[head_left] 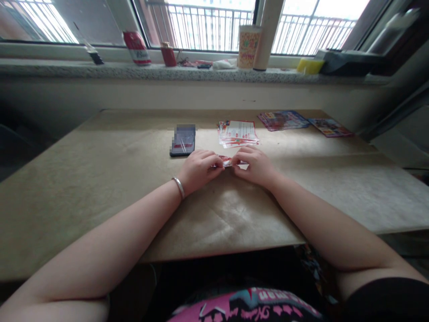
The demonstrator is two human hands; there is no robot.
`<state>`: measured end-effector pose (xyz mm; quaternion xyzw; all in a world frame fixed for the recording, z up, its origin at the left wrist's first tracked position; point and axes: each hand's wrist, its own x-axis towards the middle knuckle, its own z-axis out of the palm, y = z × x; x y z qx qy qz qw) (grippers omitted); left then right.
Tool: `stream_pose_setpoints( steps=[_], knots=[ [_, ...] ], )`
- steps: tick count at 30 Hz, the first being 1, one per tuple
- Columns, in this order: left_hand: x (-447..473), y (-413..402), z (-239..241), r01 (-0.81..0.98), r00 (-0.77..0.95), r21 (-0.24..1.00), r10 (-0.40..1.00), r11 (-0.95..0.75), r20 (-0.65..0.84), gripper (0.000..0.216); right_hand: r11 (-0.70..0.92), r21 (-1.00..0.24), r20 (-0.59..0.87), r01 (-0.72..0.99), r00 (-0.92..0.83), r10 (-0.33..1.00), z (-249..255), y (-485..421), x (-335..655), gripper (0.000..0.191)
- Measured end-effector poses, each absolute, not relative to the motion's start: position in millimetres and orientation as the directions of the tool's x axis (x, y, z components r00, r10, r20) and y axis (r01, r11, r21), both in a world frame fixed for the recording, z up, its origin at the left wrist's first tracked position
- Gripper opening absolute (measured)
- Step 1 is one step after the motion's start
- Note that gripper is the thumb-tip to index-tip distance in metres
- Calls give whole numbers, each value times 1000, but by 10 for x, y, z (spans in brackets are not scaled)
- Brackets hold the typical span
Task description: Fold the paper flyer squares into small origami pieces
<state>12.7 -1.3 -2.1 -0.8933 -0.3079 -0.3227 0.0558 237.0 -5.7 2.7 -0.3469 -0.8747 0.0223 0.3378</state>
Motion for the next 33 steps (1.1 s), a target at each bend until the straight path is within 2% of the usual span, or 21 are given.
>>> stream_pose_setpoints(
  steps=[8,14,20,23,29,33],
  knots=[
    [63,-23,31,579,554,211,570,-787,606,17,775,-316,586,547,-530,613,49,22,2581,8],
    [-17,0,24,567,484,305,609,-765,628,20,716,-386,605,581,-426,672,32,131,2803,10],
    [-45,67,-17,576,496,388,685,-720,533,15,752,-380,539,538,-533,653,-9,157,2803,7],
    [-27,81,-39,573,559,386,689,-723,462,15,758,-330,504,562,-574,645,-45,159,2734,7],
    [6,88,-99,564,679,309,644,-765,353,37,797,-307,459,520,-652,603,-84,195,2730,11],
    [40,61,-94,564,728,235,611,-792,310,43,768,-229,437,598,-642,630,-87,210,2759,12]
  ],
)
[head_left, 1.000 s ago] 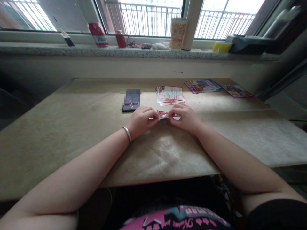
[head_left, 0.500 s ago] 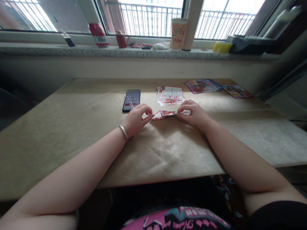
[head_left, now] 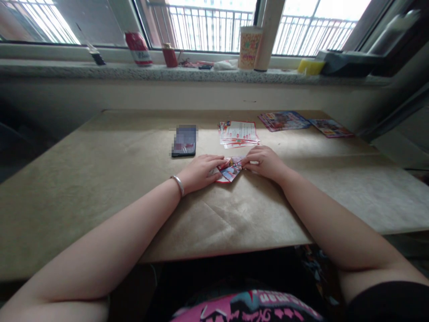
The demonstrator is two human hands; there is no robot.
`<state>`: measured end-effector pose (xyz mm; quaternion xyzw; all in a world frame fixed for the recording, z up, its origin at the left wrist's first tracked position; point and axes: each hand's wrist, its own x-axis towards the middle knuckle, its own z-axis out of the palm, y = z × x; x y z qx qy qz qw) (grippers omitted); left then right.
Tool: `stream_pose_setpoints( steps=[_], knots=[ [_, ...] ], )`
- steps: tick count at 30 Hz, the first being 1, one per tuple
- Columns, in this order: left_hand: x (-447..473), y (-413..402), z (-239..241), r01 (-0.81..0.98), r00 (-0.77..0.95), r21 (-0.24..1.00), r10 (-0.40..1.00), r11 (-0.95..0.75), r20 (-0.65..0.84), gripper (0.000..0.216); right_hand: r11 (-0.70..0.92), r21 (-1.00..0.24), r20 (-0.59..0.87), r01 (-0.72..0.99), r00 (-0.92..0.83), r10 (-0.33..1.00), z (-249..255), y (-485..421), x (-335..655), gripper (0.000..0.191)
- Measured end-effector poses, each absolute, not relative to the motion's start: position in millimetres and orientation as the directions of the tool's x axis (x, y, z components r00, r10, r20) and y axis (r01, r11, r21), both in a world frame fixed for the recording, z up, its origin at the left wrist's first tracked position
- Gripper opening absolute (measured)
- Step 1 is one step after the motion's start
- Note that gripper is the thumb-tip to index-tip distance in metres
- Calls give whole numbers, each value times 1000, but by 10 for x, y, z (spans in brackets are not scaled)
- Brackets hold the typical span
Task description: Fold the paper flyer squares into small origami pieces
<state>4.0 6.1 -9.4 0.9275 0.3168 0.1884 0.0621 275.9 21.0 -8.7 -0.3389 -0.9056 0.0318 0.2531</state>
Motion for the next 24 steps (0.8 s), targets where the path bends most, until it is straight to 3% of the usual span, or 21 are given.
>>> stream_pose_setpoints(
  steps=[7,12,19,24],
  knots=[
    [57,61,-86,569,702,202,599,-797,385,29,684,-157,430,713,-574,697,-94,200,2736,12],
    [57,58,-74,544,713,202,576,-814,399,24,667,-204,389,717,-565,727,-52,126,2679,18],
    [79,20,-44,597,728,94,588,-796,354,29,624,-180,234,761,-582,778,40,-72,2474,59],
    [86,-3,-40,635,732,-25,591,-772,339,31,605,-155,204,781,-574,793,32,-103,2417,62]
  ],
)
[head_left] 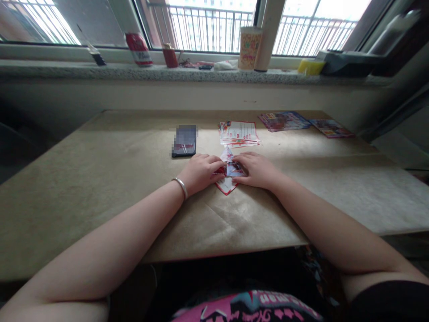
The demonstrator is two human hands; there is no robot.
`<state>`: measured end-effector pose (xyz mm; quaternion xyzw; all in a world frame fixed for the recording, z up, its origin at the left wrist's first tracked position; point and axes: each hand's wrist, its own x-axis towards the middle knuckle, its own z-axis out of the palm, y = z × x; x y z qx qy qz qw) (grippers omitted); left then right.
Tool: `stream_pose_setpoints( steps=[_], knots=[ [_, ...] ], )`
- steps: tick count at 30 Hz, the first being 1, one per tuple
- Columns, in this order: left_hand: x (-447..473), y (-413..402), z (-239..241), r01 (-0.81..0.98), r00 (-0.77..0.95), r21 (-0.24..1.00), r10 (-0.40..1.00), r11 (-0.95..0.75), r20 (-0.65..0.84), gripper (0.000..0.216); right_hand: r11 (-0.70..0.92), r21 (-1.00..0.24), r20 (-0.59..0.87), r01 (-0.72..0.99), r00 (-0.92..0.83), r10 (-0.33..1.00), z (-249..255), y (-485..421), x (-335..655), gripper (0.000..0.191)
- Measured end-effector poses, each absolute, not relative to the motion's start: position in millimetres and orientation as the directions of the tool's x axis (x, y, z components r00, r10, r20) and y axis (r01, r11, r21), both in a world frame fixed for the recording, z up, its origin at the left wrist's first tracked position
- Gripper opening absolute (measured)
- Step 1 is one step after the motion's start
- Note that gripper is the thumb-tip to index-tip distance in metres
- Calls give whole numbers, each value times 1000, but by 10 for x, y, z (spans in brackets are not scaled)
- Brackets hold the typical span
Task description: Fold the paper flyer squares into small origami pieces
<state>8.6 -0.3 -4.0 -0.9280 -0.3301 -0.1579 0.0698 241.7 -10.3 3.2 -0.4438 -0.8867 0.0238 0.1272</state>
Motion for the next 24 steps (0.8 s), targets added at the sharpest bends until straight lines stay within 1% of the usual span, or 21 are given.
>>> stream_pose_setpoints(
  steps=[3,6,10,14,17,20,22,24],
  knots=[
    [86,-12,-40,648,731,-80,589,-757,346,28,592,-145,225,793,-556,800,27,-103,2415,50],
    [90,-26,-34,639,742,-134,562,-757,365,28,599,-107,239,794,-564,790,39,-110,2415,38],
    [97,-57,-20,616,770,-229,513,-754,380,30,599,-30,255,800,-573,779,63,-128,2404,35],
    [92,-79,-5,591,795,-302,476,-748,376,28,579,-4,279,815,-555,784,71,-142,2387,27],
    [85,-80,0,576,808,-337,455,-745,374,25,543,-33,303,839,-509,805,57,-141,2381,20],
    [80,-70,-7,571,811,-360,438,-738,388,26,488,-109,344,866,-427,836,28,-132,2385,13],
    [78,-64,-19,578,805,-358,441,-734,396,24,454,-167,351,875,-378,857,6,-124,2390,13],
    [76,-62,-33,603,784,-329,467,-726,408,23,421,-217,342,881,-335,878,-14,-115,2398,17]
  ],
)
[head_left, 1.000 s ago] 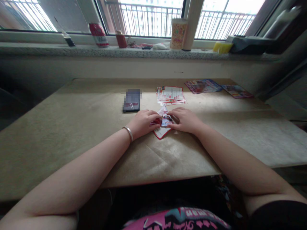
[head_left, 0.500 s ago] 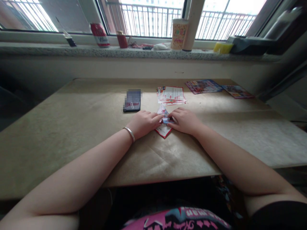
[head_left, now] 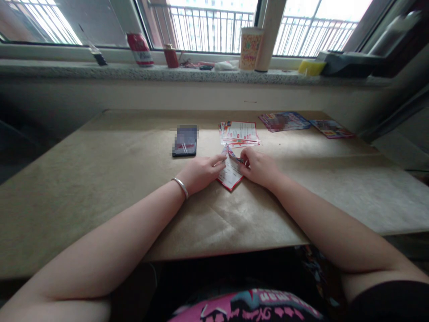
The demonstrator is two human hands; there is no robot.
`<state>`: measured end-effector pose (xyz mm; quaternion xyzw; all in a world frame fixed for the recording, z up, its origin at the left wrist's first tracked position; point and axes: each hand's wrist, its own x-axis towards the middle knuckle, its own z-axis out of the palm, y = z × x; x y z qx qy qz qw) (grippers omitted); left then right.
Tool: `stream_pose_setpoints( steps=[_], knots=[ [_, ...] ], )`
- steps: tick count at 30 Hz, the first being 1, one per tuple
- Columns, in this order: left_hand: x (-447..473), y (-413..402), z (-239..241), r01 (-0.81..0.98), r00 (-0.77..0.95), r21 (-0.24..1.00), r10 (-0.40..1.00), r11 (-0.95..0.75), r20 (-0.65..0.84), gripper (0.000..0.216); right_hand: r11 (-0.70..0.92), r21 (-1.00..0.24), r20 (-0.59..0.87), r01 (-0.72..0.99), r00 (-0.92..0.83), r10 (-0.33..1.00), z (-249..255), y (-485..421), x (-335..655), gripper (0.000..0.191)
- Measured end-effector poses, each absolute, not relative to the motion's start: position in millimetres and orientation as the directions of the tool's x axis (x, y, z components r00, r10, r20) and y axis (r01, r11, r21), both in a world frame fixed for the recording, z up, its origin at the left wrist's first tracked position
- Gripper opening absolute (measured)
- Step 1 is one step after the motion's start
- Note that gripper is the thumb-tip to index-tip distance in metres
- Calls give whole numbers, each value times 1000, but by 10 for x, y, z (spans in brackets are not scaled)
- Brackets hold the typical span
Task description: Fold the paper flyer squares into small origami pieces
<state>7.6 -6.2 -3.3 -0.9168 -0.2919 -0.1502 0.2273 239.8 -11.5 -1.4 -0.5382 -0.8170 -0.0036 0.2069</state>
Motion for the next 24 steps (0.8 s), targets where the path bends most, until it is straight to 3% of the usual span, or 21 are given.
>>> stream_pose_setpoints(
  steps=[4,8,14,18,24],
  knots=[
    [68,-74,-43,666,722,-227,538,-710,436,24,339,-286,318,896,-245,916,-38,-99,2414,26],
    [77,-96,2,727,666,-162,626,-667,406,24,272,-274,275,923,-196,941,-40,-81,2435,30],
    [108,-126,107,824,566,-197,754,-531,333,27,351,-219,271,911,-289,918,-26,-51,2473,17],
    [89,-107,73,851,526,-220,775,-478,350,30,354,-132,307,926,-302,903,1,-52,2486,19],
    [64,-36,-39,810,575,-151,716,-567,395,29,477,-50,359,878,-430,829,17,-51,2476,23]
  ],
)
